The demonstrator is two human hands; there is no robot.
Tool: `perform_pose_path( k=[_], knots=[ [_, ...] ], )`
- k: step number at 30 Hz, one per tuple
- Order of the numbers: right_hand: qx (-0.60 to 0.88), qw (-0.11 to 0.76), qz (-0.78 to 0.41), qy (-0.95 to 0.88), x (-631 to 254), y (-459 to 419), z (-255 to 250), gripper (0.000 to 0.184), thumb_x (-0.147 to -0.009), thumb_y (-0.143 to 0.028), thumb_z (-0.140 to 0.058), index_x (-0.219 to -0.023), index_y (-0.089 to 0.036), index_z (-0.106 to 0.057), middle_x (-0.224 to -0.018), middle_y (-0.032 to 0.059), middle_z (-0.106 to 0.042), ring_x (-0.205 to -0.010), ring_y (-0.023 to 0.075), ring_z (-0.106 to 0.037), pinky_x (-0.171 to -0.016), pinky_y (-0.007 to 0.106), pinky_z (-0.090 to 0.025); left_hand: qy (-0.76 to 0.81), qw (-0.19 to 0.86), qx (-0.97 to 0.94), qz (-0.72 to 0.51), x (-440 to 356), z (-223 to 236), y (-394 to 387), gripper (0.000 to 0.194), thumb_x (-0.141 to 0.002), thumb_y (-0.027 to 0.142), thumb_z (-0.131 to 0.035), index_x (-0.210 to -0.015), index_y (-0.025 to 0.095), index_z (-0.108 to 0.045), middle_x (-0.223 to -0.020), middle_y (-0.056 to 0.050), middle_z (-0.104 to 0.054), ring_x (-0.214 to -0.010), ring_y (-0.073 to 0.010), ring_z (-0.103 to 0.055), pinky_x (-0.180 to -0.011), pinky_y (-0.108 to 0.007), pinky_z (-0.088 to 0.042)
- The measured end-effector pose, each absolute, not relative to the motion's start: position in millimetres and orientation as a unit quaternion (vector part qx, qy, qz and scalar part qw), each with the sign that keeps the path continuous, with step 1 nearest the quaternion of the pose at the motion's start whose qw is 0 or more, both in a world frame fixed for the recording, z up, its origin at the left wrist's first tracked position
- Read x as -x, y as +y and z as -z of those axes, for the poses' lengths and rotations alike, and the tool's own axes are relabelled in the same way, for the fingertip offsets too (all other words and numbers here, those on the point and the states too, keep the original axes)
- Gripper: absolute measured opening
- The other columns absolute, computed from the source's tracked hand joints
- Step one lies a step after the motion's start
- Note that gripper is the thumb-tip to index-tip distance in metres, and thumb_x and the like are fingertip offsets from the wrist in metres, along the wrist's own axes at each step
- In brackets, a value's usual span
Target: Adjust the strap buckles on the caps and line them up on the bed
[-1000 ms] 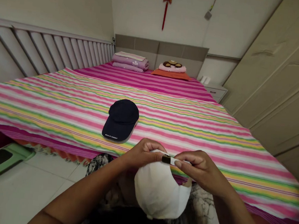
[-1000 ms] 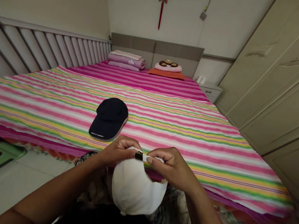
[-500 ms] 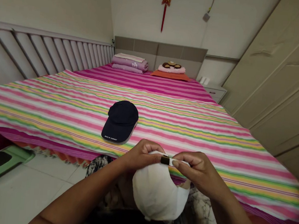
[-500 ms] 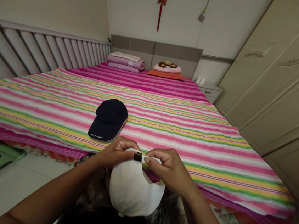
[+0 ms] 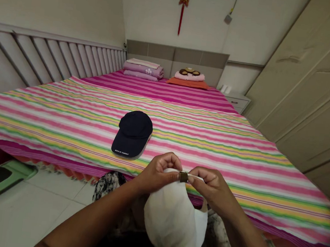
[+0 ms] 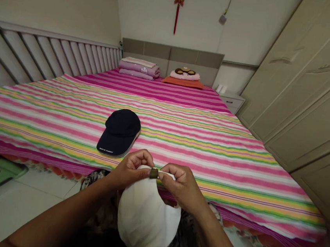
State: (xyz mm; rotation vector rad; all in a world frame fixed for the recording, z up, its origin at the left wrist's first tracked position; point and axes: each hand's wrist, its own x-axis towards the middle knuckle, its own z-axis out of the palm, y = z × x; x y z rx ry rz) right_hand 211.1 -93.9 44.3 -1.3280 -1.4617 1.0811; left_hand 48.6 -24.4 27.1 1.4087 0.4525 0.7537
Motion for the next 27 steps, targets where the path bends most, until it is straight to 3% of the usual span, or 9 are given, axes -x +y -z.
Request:
perform_pose_path(
  k=[8, 13, 19, 23, 27],
  knots=[
    [0.459, 0.527, -0.564, -0.440, -200, -88, -28, 0.023, -0.071, -0.034, -0.058, -0.064, -0.018, -0.044, -0.042, -0.0093, -0.032, -0.038, 0.0047, -0.020, -0.037, 0.018, -0.013, 0.174, 0.621, -0.682, -0.346, -47, -18, -23, 0.031, -0.063, 0.028, -0.068, -0.086, 0.013, -0.054, -0.078, -0.003, -0.055, -0.065, -0.0095, -0.049, -0.058, -0.020, -0.038],
    [0.418, 0.545, -0.609, -0.396, -192, -88, -24, 0.026, -0.073, -0.037, -0.056, -0.065, -0.019, -0.041, -0.041, -0.0102, -0.032, -0.035, 0.0039, -0.016, -0.034, 0.017, -0.011, 0.245, 0.549, -0.698, -0.390, -52, -16, -27, 0.028, -0.061, 0.028, -0.070, -0.079, 0.013, -0.055, -0.075, -0.003, -0.057, -0.067, -0.0108, -0.050, -0.063, -0.022, -0.039],
    [0.433, 0.545, -0.599, -0.396, -187, -90, -28, 0.015, -0.074, -0.029, -0.051, -0.066, -0.019, -0.043, -0.040, -0.0097, -0.034, -0.034, 0.0044, -0.018, -0.033, 0.016, -0.013, 0.237, 0.569, -0.679, -0.398, -54, -13, -28, 0.025, -0.063, 0.027, -0.069, -0.079, 0.012, -0.056, -0.075, -0.003, -0.057, -0.068, -0.0110, -0.050, -0.064, -0.023, -0.039],
    [0.449, 0.561, -0.567, -0.403, -187, -89, -28, 0.020, -0.070, -0.029, -0.059, -0.066, -0.019, -0.043, -0.041, -0.0089, -0.040, -0.033, 0.0039, -0.024, -0.035, 0.017, -0.017, 0.228, 0.616, -0.639, -0.400, -53, -8, -26, 0.027, -0.060, 0.027, -0.070, -0.077, 0.013, -0.056, -0.073, -0.003, -0.058, -0.066, -0.0108, -0.051, -0.062, -0.023, -0.040],
    [0.481, 0.567, -0.534, -0.404, -189, -88, -28, 0.027, -0.064, -0.028, -0.066, -0.060, -0.018, -0.041, -0.041, -0.0095, -0.036, -0.035, 0.0037, -0.027, -0.036, 0.017, -0.018, 0.201, 0.664, -0.588, -0.416, -54, -2, -25, 0.028, -0.057, 0.026, -0.073, -0.077, 0.013, -0.057, -0.073, -0.003, -0.059, -0.064, -0.0103, -0.053, -0.062, -0.022, -0.041]
  ],
)
